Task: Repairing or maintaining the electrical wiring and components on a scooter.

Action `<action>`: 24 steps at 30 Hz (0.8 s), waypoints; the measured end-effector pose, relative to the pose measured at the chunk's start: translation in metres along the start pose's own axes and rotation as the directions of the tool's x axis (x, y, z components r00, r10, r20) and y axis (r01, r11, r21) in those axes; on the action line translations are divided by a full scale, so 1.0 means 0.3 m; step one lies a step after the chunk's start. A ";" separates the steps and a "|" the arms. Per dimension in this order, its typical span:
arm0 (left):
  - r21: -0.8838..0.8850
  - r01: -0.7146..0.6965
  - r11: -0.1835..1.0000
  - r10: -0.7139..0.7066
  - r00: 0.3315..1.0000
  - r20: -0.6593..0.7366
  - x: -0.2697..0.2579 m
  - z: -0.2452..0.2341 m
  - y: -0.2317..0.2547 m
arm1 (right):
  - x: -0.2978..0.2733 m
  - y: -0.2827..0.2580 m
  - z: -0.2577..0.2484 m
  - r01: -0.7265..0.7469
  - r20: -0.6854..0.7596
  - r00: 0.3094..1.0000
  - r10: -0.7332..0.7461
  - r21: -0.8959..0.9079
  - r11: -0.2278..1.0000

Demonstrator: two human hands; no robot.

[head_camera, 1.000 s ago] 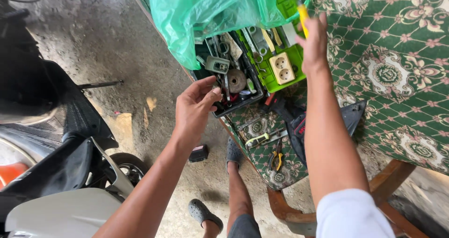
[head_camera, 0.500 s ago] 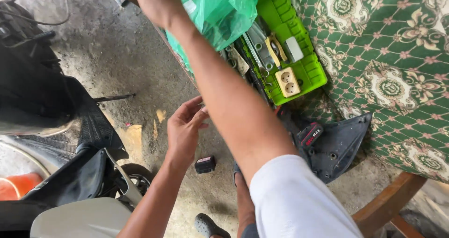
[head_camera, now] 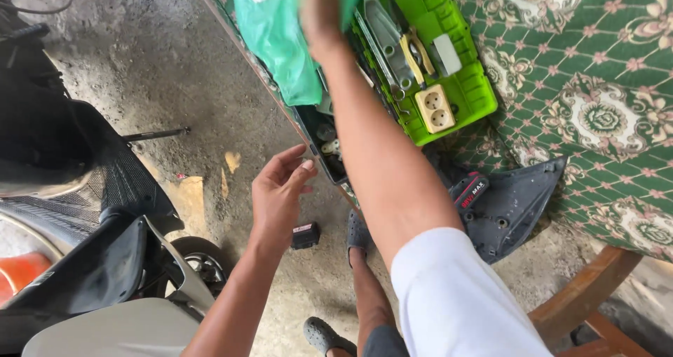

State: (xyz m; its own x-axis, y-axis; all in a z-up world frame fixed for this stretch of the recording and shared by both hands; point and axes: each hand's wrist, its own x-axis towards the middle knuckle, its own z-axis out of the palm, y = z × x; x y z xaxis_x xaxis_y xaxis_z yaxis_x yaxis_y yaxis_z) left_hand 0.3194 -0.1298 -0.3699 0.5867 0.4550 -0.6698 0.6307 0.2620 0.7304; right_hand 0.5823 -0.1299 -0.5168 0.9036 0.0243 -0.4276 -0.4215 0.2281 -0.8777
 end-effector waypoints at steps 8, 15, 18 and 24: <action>-0.101 -0.050 0.994 0.054 0.998 0.035 0.068 0.009 -0.118 | -0.338 0.079 0.341 0.605 0.336 0.343 -0.877 -0.793 -0.067; -0.656 0.096 0.749 -0.015 0.992 0.129 0.247 0.088 -0.278 | -0.712 -0.299 -0.173 0.471 0.658 0.749 -0.081 -0.442 0.764; -0.273 -0.053 0.961 0.070 0.996 0.055 0.380 0.116 -0.475 | -0.731 -0.269 -0.439 0.195 0.448 0.890 0.090 -0.550 0.812; 0.236 0.042 0.971 -0.067 0.993 0.099 0.342 0.295 -0.331 | -0.671 -0.009 -0.916 -0.321 -0.051 0.947 0.317 -0.097 0.942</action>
State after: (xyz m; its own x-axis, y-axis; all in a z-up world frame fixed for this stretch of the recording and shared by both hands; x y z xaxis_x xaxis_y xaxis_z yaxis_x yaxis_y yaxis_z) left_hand 0.3618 -0.1846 -0.5230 0.5903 0.3499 -0.7274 0.7572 0.0723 0.6492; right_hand 0.3805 -0.4028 -0.4878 0.7182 0.0462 -0.6943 -0.6944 0.1128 -0.7107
